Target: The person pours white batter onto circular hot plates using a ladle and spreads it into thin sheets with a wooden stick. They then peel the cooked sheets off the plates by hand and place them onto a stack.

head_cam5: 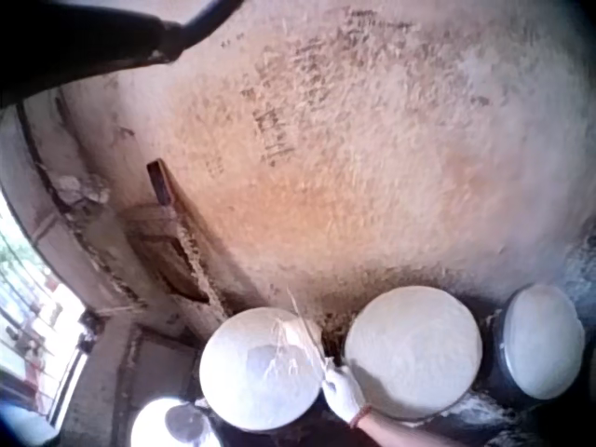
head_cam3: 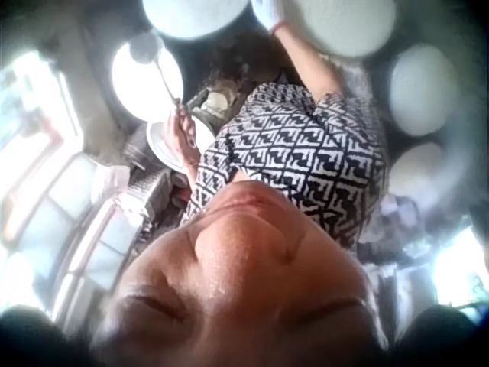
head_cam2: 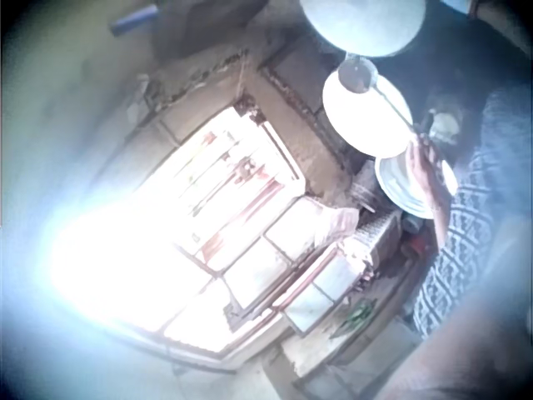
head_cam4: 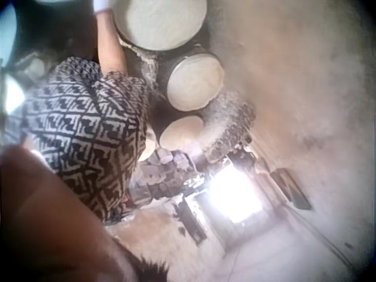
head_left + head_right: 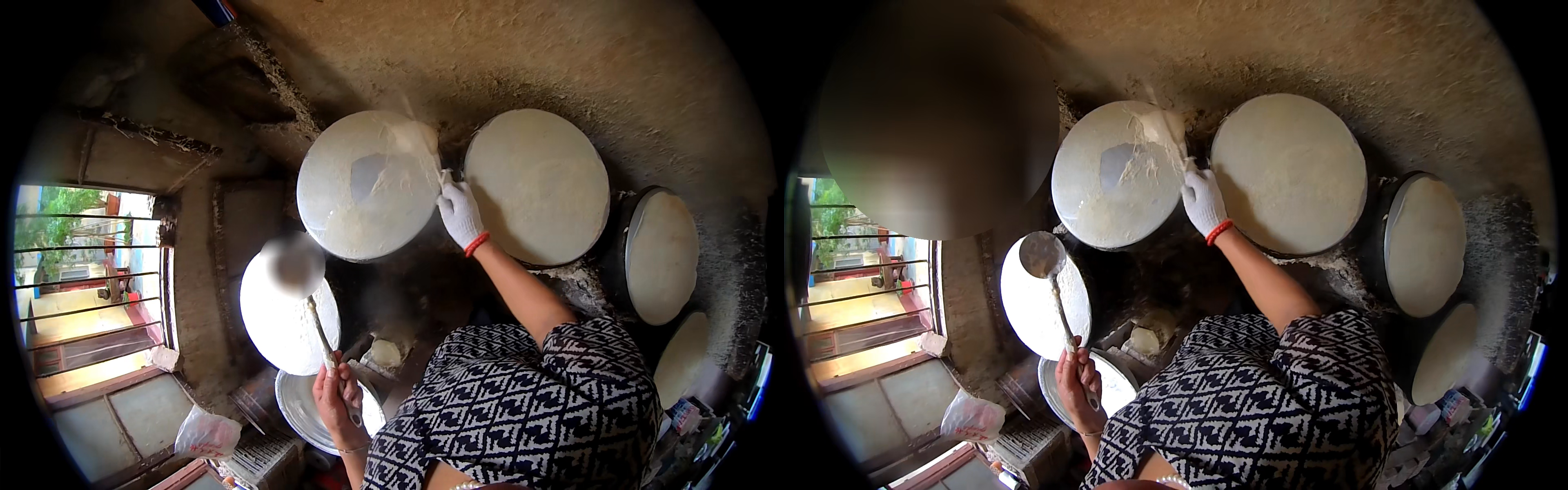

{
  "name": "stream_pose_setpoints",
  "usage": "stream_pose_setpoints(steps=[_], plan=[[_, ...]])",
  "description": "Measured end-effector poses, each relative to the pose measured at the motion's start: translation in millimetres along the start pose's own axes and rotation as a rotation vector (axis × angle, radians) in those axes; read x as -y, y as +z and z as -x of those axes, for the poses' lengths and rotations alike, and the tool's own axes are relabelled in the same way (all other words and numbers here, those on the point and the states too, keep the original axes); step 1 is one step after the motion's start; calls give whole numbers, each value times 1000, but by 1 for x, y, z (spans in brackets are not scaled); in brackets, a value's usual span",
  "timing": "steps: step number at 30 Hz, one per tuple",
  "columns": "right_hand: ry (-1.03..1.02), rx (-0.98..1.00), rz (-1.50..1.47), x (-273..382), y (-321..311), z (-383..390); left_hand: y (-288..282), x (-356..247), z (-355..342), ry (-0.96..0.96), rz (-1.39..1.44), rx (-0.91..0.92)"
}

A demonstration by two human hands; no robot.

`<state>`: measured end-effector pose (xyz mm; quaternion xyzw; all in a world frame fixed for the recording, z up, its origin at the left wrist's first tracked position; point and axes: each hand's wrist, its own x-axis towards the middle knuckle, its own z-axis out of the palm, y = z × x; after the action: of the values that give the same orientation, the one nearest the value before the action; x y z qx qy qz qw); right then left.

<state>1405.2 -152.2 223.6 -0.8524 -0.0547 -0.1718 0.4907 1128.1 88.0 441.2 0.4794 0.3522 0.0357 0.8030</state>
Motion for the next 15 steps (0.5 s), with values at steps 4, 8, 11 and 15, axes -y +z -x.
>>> stream_pose_setpoints(steps=[4, 8, 11, 15], plan=[[-11, 189, -51, 11, 1, 10, 11, -3, -6, 20, -4, 34], [33, 183, -40, 10, -8, -27, 15, -4, -3, 37, -5, 38], [-8, 246, 16, -21, 3, -53, 21, -5, 2, 43, -16, 10], [-92, 415, -42, -29, -13, -73, 12, -1, 5, 44, 10, 2]])
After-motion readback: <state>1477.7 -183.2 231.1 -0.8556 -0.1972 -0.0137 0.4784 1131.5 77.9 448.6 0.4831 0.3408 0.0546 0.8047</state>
